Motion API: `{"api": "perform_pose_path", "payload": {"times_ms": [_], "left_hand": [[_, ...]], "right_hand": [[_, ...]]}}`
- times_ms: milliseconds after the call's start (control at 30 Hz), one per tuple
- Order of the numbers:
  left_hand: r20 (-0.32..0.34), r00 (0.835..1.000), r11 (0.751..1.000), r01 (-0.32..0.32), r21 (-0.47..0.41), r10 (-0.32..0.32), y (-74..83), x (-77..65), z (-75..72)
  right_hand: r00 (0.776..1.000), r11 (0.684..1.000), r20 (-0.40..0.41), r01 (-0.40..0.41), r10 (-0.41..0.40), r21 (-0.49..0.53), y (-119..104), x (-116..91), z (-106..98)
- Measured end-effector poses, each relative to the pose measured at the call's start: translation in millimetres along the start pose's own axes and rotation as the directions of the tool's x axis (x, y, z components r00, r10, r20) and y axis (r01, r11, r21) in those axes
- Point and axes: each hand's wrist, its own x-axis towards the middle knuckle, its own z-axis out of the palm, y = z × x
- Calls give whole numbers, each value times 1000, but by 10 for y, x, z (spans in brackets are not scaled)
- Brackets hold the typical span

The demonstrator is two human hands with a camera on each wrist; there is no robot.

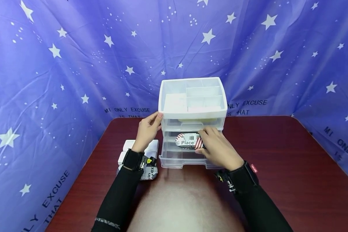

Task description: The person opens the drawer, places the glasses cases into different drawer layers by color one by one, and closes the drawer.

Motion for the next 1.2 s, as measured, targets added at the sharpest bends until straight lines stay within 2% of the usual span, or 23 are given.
{"api": "perform_pose_path", "payload": {"times_ms": [233, 467, 900, 1200], "left_hand": [[4, 1000, 1000, 2, -4, -2, 1, 11, 6], [15, 1000, 1000, -3, 12, 3, 16, 7, 1], [6, 1000, 1000, 2, 17, -2, 8, 8, -8], [0, 1000, 1000, -2, 28, 2, -12, 8, -16]], "right_hand": [[996, 1000, 94, 4, -3, -11, 30, 46, -3], [988, 1000, 152, -14, 16, -16, 59, 68, 8], [975, 996, 218, -23, 43, -90, 42, 132, 30], [959, 996, 278, -34, 58, -88, 48, 168, 50]]}}
